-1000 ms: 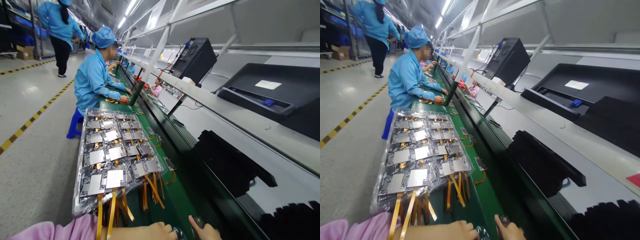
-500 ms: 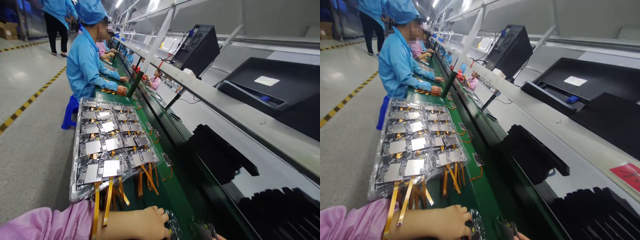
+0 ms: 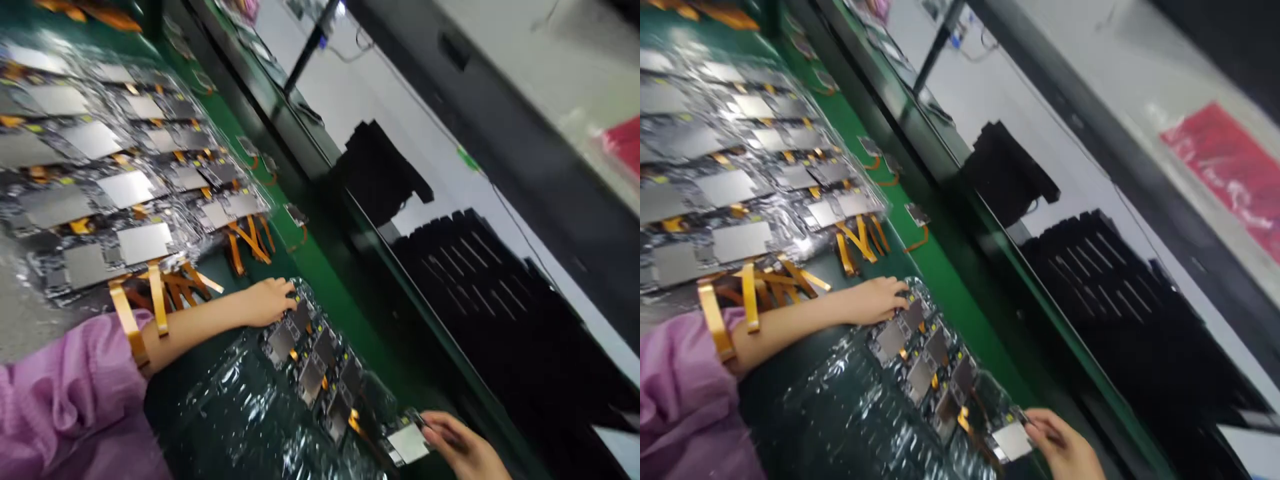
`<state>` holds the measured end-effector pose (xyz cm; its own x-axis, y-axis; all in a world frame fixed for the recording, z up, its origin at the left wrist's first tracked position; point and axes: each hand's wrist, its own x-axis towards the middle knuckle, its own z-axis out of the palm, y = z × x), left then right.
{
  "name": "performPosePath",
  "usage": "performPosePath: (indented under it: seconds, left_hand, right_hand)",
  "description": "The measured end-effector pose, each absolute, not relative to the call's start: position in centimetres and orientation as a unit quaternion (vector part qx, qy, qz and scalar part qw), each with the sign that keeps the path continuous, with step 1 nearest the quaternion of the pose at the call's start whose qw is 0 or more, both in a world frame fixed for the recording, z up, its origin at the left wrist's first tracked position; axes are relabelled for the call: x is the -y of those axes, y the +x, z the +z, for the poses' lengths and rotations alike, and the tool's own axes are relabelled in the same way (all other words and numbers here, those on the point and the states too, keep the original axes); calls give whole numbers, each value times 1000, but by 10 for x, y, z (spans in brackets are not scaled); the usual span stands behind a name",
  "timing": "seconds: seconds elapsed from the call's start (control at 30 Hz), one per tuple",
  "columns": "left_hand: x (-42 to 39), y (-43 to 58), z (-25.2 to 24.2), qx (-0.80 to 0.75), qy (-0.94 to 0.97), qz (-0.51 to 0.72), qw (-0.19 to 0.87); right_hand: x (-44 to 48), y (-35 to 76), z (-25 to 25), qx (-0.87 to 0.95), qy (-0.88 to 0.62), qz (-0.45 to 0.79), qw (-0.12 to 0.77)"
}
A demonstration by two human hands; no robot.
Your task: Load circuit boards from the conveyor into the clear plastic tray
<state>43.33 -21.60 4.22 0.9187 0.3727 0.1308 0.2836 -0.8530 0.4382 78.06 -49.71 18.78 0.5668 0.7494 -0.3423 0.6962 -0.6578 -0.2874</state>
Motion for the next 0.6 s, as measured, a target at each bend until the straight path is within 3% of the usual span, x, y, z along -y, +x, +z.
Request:
performPosePath:
  seconds: [0.07, 0.33, 0.47, 0.6]
  left_hand:
    - [216, 432, 41, -165, 959, 99, 206]
    - [217, 431, 42, -162, 961, 84, 206]
    - [217, 431, 42, -167, 960, 77, 209]
    - [217, 432, 43, -168, 960, 77, 210]
  right_hand:
    - [508, 769, 179, 377, -869, 309, 82]
    - [507, 776, 122, 379, -832, 398, 78]
    - [502, 773, 97, 379, -839, 388, 45]
    - [499, 766, 100, 380, -882, 278, 1]
